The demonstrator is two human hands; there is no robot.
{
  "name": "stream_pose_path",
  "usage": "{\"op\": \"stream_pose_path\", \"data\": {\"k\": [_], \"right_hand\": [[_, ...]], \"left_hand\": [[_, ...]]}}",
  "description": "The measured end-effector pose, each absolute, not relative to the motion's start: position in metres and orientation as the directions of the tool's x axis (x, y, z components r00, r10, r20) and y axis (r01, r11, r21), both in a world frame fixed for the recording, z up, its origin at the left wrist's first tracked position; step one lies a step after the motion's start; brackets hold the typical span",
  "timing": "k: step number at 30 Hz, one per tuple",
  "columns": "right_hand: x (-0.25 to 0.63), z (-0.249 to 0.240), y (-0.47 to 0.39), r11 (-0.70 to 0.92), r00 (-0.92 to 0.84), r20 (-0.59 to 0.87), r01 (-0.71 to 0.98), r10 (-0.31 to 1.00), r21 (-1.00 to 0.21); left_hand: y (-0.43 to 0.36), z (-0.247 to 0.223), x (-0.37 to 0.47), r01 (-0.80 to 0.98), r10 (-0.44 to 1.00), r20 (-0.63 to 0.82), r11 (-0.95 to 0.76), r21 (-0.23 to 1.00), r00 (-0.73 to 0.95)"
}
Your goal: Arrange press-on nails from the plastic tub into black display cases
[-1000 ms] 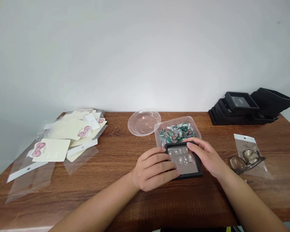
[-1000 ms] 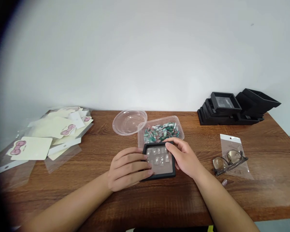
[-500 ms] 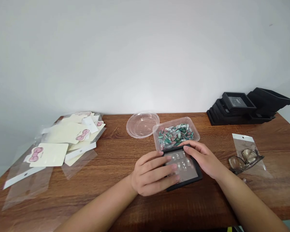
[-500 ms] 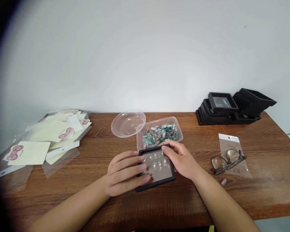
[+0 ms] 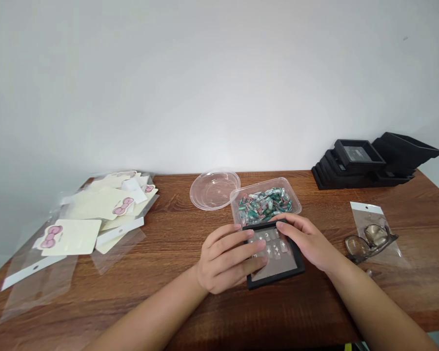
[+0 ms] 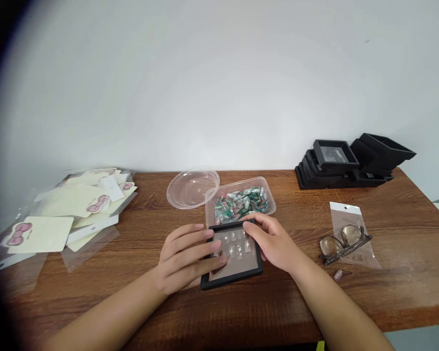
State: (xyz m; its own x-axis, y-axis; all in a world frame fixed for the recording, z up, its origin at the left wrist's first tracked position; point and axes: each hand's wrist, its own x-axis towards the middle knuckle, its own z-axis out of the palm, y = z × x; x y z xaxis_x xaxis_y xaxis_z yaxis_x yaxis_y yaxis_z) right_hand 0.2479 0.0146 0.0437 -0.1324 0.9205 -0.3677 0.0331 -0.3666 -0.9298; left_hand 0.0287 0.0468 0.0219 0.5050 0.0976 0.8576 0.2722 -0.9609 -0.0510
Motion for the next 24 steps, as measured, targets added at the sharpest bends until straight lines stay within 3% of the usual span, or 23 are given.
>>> {"op": "stream_pose_path", "data": {"k": [15,24], "right_hand": [[0.2484,0.0448,0.0158,-0.282,-0.117,-0.289,0.073,0.950,-0.957],[0.2490,0.0490,0.0148,-0.244,-0.171,-0.262,0.120,0.950,-0.962]], "left_hand": [[0.0486,0.0179,0.0309,0.262,0.132,0.815,-0.965,-0.024,0.564],[0.0425,0.0151,0.0295,0.216,0.079,0.804,-0.974,-0.062,0.589]]}}
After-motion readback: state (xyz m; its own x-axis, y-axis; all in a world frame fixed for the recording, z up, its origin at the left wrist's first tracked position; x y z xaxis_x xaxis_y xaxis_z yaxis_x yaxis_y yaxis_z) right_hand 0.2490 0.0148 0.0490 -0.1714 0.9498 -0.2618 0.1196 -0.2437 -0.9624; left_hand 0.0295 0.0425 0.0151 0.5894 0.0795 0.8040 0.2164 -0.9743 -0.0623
